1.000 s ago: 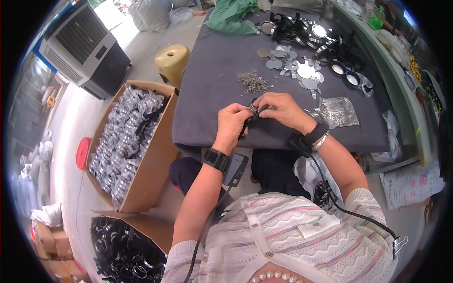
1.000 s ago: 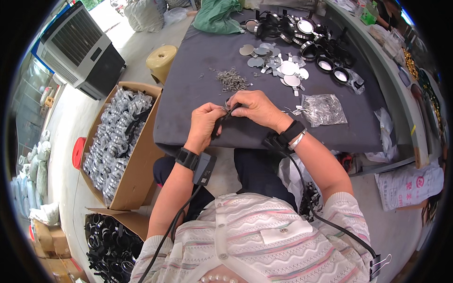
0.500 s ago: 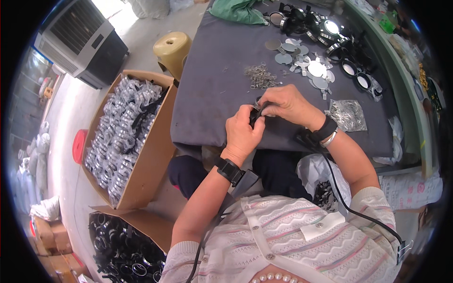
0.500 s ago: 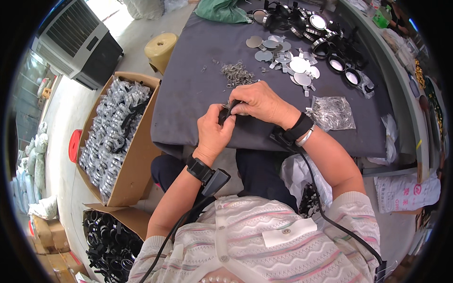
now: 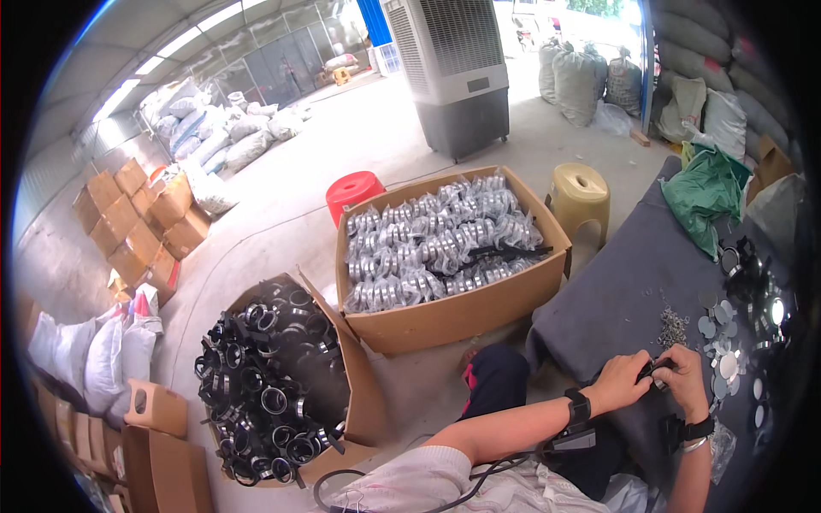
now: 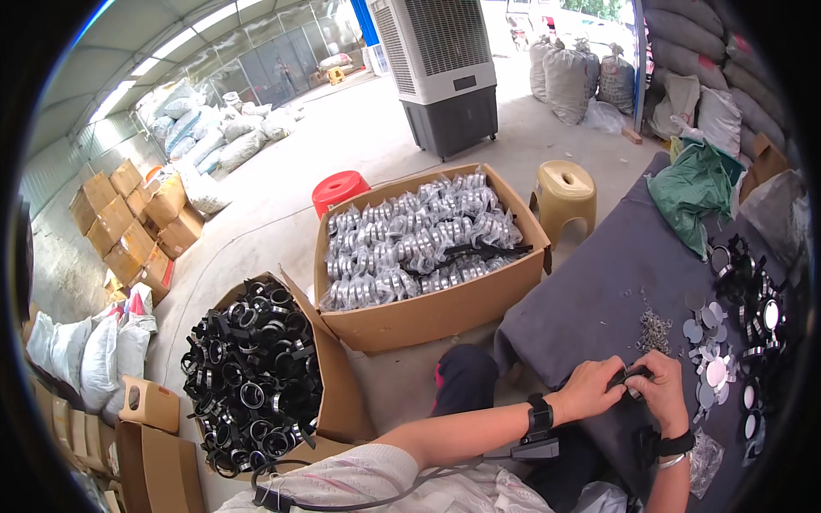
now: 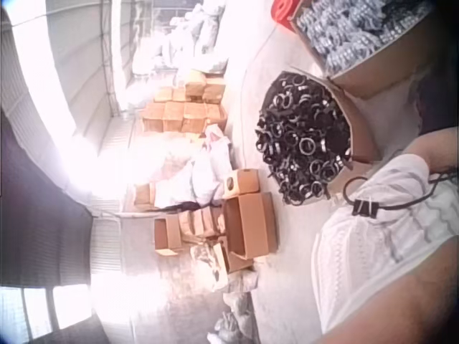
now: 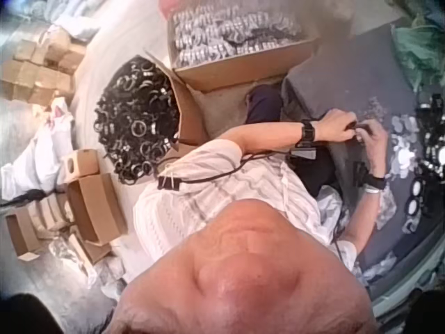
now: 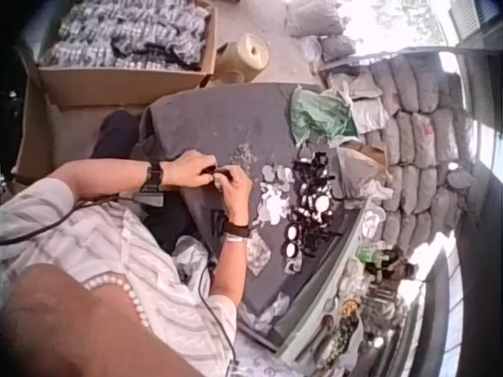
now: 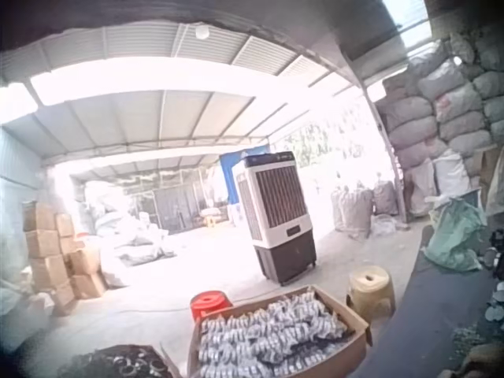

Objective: Assembling small metal components into black plastic rings at a manufacturing table.

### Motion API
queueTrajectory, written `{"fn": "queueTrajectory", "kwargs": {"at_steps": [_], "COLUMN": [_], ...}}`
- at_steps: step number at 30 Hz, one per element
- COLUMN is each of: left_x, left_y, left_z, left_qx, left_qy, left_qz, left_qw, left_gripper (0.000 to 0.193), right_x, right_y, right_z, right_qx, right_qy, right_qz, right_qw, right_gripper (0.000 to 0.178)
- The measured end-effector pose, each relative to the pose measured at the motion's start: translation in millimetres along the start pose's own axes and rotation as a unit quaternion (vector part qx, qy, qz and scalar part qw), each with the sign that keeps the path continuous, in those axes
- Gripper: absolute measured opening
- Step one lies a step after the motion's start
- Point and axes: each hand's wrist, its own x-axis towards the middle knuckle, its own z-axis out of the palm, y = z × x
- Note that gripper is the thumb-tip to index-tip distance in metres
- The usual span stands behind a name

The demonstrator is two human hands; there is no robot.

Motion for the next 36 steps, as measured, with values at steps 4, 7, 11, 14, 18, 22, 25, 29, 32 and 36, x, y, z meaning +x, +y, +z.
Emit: {"fn": "queueTrajectory", "kwargs": {"at_steps": [4, 7, 11, 14, 18, 22, 25, 29, 32, 36], "left_x": [1.2, -0.4, 9.4, 13.8, 15.9, 20.6, 17.2, 10.1, 6.5, 8.2], "left_y": [-1.6, 2.6, 3.9, 12.9, -5.4, -2.8, 0.8, 0.5, -7.9, -11.0], "left_z": [1.3, 2.1, 5.0, -12.4, -18.8, -23.3, -17.9, -14.5, -12.5, -7.4], "left_qx": [0.001, 0.029, 0.038, 0.011, -0.154, -0.363, -0.365, -0.346, -0.353, -0.274], "left_qy": [0.003, 0.040, 0.016, -0.041, -0.037, -0.097, -0.171, -0.143, -0.130, -0.138], "left_qz": [0.010, 0.049, 0.017, -0.061, -0.055, -0.183, -0.148, -0.098, -0.124, -0.095], "left_qw": [1.000, 0.998, 0.999, 0.997, 0.986, 0.909, 0.903, 0.922, 0.918, 0.947], "left_gripper": [0.025, 0.025, 0.023, 0.022, 0.021, 0.014, 0.020, 0.028, 0.028, 0.027], "right_x": [3.0, 9.7, 6.3, 0.0, -21.3, -50.5, -67.2, -64.6, -44.0, -30.5], "right_y": [-2.4, -1.1, 14.3, 2.4, 4.7, -12.0, -3.4, -2.2, 2.9, 21.2], "right_z": [-4.1, -6.4, -11.8, 0.8, 11.1, -4.7, -4.9, -32.7, -106.6, -239.1], "right_qx": [0.013, 0.041, -0.025, -0.035, 0.089, 0.452, 0.548, 0.503, 0.384, 0.217], "right_qy": [-0.001, -0.020, -0.002, 0.035, 0.185, 0.200, 0.133, 0.224, 0.348, 0.510], "right_qz": [-0.002, 0.014, 0.003, 0.027, 0.081, 0.212, 0.194, 0.142, 0.037, -0.055], "right_qw": [1.000, 0.999, 1.000, 0.998, 0.975, 0.843, 0.803, 0.822, 0.854, 0.830], "right_gripper": [0.013, 0.014, 0.015, 0.019, 0.015, 0.008, 0.013, 0.012, 0.014, 0.021]}}
